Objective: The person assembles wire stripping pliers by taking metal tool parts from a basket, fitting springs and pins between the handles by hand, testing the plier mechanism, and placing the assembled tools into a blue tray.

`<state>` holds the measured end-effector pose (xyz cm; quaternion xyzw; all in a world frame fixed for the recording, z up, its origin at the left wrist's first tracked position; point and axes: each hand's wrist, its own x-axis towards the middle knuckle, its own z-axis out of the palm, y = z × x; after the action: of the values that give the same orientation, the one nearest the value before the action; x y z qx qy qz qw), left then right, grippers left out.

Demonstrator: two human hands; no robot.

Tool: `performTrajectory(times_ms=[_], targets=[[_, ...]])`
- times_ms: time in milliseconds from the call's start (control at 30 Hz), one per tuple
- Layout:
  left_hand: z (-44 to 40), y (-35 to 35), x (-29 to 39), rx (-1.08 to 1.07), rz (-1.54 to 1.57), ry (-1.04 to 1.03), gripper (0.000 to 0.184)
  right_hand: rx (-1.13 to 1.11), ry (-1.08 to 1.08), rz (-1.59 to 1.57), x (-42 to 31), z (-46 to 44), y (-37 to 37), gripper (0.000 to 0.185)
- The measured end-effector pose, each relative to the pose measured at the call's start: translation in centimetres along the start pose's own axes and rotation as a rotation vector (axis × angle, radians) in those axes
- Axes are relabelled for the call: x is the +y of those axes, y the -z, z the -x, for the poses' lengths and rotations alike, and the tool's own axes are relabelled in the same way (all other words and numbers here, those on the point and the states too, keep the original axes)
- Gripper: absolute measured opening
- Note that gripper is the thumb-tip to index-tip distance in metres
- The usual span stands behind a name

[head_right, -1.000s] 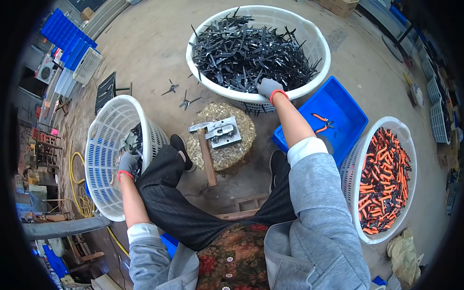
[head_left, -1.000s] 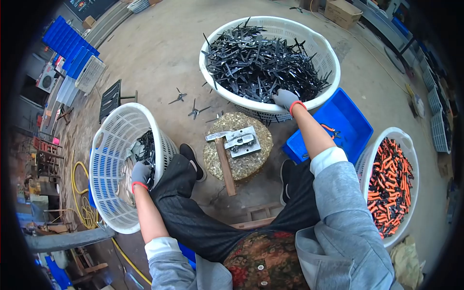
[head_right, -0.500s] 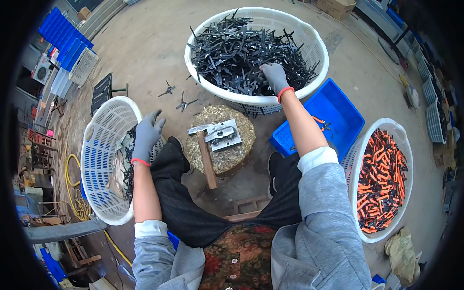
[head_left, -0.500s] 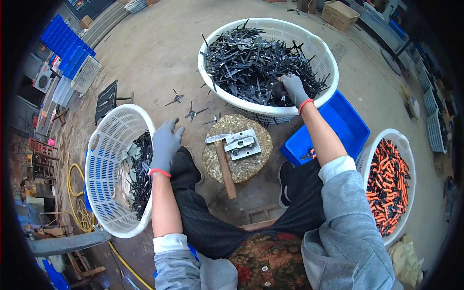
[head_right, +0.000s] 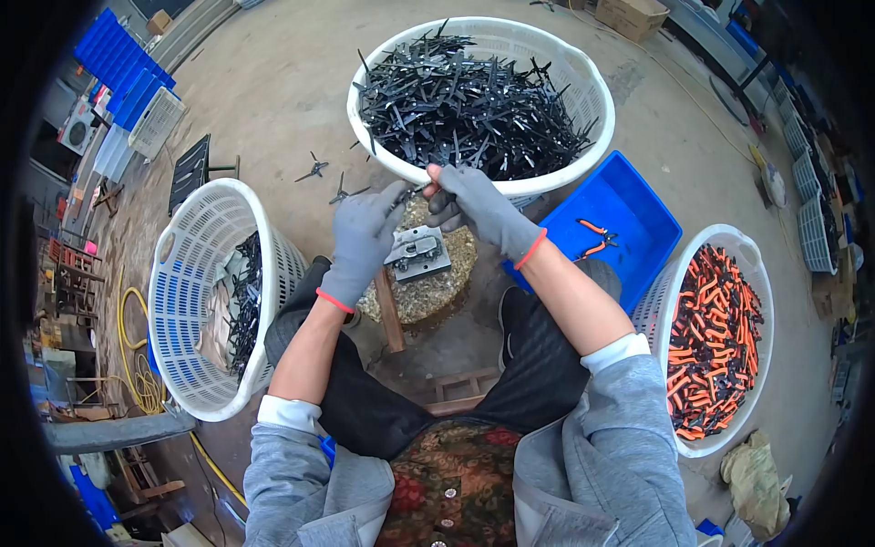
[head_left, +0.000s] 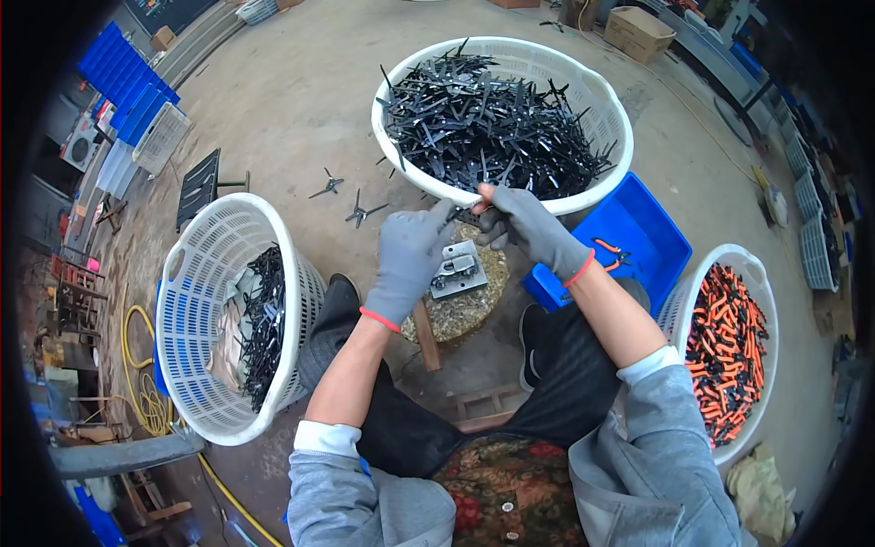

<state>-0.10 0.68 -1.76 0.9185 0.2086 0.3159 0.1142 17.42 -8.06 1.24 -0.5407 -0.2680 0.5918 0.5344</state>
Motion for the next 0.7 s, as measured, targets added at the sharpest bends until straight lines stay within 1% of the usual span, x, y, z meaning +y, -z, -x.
performTrajectory(times_ms=[33, 100, 133, 167, 200, 233, 267, 333, 367, 467, 500, 567, 600, 667, 700], targets=[[0.1, 0.1, 0.0, 0.018, 0.102, 0.08, 0.032, 0.053, 0.057, 0.094, 0.1, -0.4, 0.3, 0.029], [0.5, 0.1, 0.1, -0.039, 0.605, 0.517, 0.025, 0.162, 0.17, 0.287, 0.7, -1.7, 1.3, 0.036], [0.6, 0.1, 0.2, -0.066, 0.858, 0.733, 0.025, 0.147, 0.227, 0.389, 1.7, -2.2, 1.9, 0.038], [0.6, 0.3, -0.2, -0.091, 0.937, 0.765, 0.03, 0.132, 0.286, 0.493, 2.9, -3.0, 2.5, 0.04], [0.5, 0.5, -0.1, -0.078, 0.994, 0.769, 0.03, 0.117, 0.345, 0.596, 2.9, -3.0, 2.4, 0.042], [0.3, 0.9, 0.2, -0.065, 1.049, 0.775, 0.029, 0.031, 0.3, 0.729, 2.5, -1.9, 1.7, 0.046], [0.4, 1.1, 0.4, -0.052, 1.103, 0.782, 0.029, -0.064, 0.196, 0.508, 4.1, -1.9, 1.2, 0.046], [0.6, 1.2, 0.1, -0.135, 1.031, 0.739, 0.037, -0.148, 0.077, 0.413, 4.2, -0.3, -0.8, 0.047], [0.7, 1.2, 0.0, -0.177, 0.995, 0.716, 0.042, -0.155, 0.054, 0.313, 4.7, -0.3, -1.0, 0.047], [0.5, 1.9, 0.2, -0.211, 1.046, 0.753, 0.039, -0.15, 0.168, 0.321, 4.3, -0.5, -0.2, 0.047], [0.4, 2.1, 0.3, -0.25, 1.046, 0.784, 0.04, -0.13, 0.129, 0.304, 3.9, -0.5, 0.0, 0.045], [0.5, 2.4, 0.6, -0.331, 1.049, 0.846, 0.043, -0.06, 0.151, 0.211, 3.3, -0.7, 0.6, 0.044], [0.7, 2.4, 0.5, -0.393, 1.03, 0.813, 0.045, -0.025, 0.161, 0.165, 3.1, -0.7, 1.1, 0.044], [1.0, 2.7, 0.2, -0.514, 0.99, 0.743, 0.048, -0.117, 0.161, 0.056, 3.0, -0.4, 1.6, 0.046], [1.1, 2.5, 0.1, -0.509, 0.988, 0.723, 0.048, -0.153, 0.16, -0.012, 2.8, 0.2, 1.2, 0.047]])
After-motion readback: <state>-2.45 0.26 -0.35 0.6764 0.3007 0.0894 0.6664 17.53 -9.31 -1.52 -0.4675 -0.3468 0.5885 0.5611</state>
